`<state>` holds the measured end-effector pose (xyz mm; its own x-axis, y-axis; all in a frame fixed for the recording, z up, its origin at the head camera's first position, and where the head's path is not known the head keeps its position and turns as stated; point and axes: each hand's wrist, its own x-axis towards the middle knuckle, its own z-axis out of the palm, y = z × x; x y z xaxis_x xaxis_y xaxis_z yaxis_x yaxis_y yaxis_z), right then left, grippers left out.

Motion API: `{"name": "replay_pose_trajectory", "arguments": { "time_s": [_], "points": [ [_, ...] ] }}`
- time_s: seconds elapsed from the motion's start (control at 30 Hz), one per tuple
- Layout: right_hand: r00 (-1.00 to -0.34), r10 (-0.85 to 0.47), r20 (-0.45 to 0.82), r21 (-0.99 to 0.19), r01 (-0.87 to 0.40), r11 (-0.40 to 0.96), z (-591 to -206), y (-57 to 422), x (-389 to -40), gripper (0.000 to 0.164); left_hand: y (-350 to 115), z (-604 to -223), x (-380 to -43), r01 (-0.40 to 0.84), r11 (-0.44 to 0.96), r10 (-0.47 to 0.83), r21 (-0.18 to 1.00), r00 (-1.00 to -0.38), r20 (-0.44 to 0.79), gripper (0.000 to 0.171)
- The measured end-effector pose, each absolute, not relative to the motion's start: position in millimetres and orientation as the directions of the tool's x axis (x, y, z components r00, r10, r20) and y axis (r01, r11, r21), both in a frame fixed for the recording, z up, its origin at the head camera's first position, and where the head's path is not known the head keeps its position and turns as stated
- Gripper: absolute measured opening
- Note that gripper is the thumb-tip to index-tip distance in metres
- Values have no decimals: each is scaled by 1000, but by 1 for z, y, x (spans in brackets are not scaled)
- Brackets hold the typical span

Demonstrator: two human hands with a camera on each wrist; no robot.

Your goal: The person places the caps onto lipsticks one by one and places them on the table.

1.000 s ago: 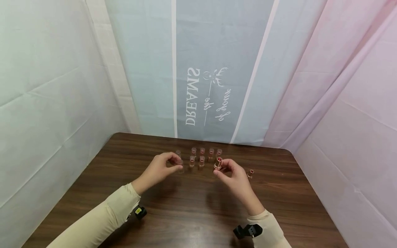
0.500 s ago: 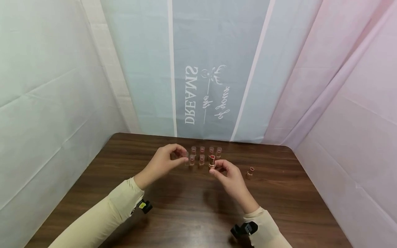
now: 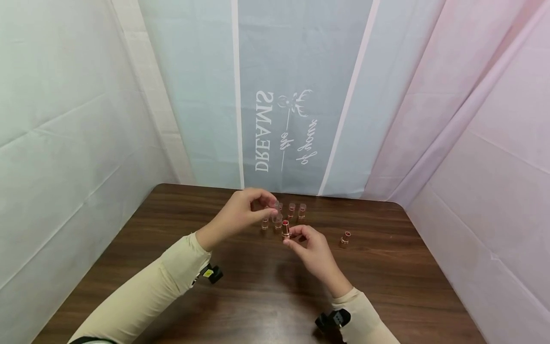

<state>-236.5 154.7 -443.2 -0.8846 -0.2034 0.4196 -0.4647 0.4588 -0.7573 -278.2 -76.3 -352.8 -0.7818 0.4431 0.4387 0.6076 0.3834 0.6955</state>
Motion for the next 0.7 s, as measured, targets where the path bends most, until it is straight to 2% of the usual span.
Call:
{"name": "replay_pose_trajectory", "arguments": {
  "time_s": [0.4,0.7],
  "points": [
    [-912,-196,359,-805,-409,430,-441,152,-235,18,-61,-361,-275,651,398,492,646,-746,449,17],
    [-892,-212,400,-779,-453,434,-439,149,-233,17,-59,-367,-271,647,451,515,615,-751,413,20]
  ]
}}
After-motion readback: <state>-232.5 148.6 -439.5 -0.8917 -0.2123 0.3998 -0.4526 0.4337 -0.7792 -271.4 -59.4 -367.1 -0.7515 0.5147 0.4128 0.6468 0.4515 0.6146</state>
